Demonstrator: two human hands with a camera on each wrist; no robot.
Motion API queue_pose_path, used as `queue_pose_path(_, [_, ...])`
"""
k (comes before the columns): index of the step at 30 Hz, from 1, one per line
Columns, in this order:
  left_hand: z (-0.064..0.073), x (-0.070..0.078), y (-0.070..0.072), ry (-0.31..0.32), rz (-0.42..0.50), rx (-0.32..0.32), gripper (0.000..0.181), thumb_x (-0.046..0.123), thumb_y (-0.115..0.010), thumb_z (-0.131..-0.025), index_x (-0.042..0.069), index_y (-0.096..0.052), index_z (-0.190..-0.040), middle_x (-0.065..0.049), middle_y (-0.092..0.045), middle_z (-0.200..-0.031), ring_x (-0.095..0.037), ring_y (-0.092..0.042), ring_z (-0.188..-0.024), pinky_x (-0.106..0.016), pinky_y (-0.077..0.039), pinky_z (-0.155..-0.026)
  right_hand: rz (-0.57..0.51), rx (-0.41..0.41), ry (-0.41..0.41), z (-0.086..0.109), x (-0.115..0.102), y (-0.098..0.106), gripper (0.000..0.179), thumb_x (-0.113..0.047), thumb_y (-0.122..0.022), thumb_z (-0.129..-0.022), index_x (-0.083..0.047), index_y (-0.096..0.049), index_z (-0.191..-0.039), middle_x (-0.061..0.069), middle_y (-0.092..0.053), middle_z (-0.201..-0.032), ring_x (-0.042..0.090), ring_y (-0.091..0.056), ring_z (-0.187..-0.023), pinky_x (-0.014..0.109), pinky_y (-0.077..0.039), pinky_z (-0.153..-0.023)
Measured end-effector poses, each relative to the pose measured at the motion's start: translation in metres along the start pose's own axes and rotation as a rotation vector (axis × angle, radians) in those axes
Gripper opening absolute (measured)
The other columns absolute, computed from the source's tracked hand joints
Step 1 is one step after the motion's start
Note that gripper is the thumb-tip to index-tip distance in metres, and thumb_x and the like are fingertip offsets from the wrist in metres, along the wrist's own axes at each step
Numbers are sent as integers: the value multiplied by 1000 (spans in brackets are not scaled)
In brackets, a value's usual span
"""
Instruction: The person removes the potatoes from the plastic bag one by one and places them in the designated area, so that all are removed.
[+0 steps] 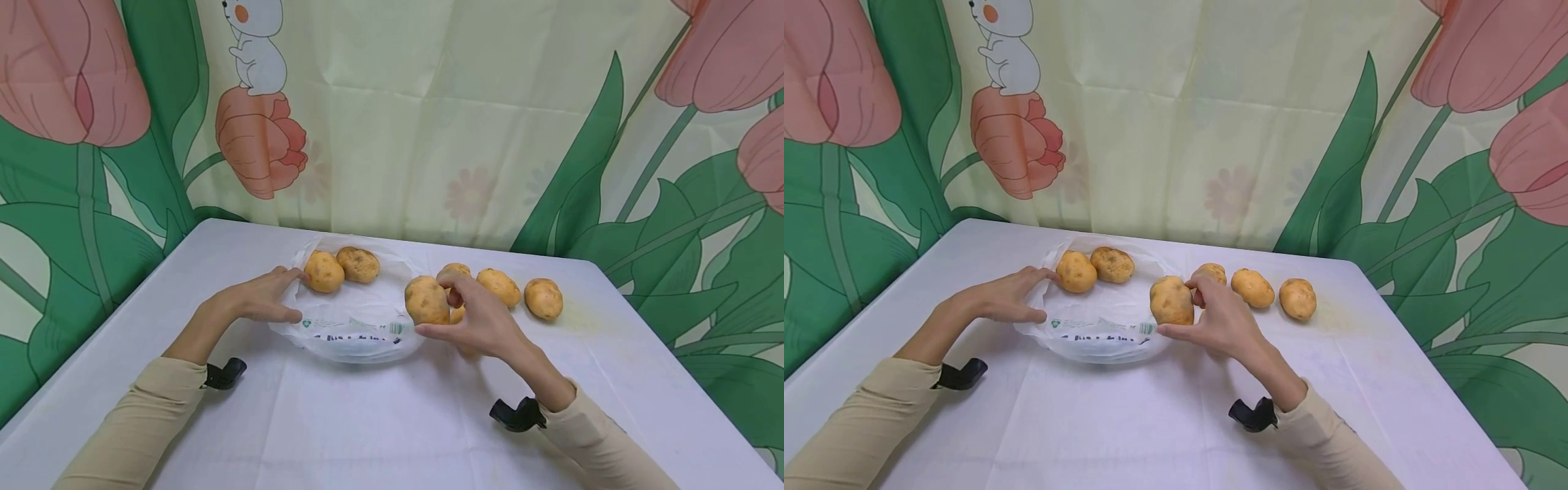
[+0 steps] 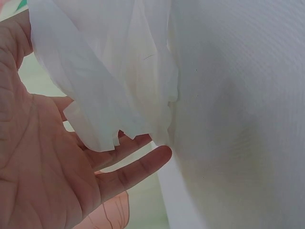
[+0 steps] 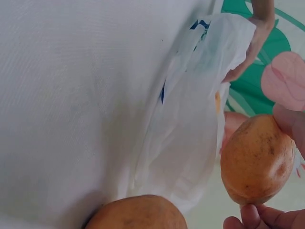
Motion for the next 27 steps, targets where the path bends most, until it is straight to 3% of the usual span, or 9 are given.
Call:
queue_pose_path(6, [1,2,0,-11,-1,1,72,35,-70,-86,3,-43,-145,-27,-47,-139,-39,-49,-125,-63,-40,-107,22,7,-47,3,7,6,68,-53,-89,-71,-17,-63,-122,1,-57,-96,18,-52,-89,33,-43,-76])
queue_pose_path(14, [1,1,0,0,0,-4,74,36,-70,-86,3,-42,-146,-28,-45,-140,-41,-48,-126,-64,-39,-107,58,27,-79,9,17,13,62,-53,-88,-73,-8,-60,-106,3,-55,-92,18,-50,-84,32,-43,-75])
queue_pose_path(21, [0,0,0,-6,1,-1,73,35,-70,-86,3,-43,-146,-27,-46,-139,-39,-49,-124,-63,-40,-106,70,41,-111,15,23,21,61,-56,-88,-71,-10,-58,-98,3,-55,-90,19,-51,-84,32,-42,-72])
queue_pose_path(27, [0,1,-1,-3,-2,-2,74,35,-70,-86,2,-42,-146,-28,-45,-141,-40,-49,-125,-63,-40,-107,73,33,-145,21,28,27,64,-58,-88,-70,-11,-58,-103,4,-54,-91,18,-48,-82,31,-40,-70])
Point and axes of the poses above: each hand's wrist, its own z-axis away from the middle knuckle, its own y-axis out of the back of the hand, x = y × z, the point moved 2 cm from there along -z, towards the middle knuckle
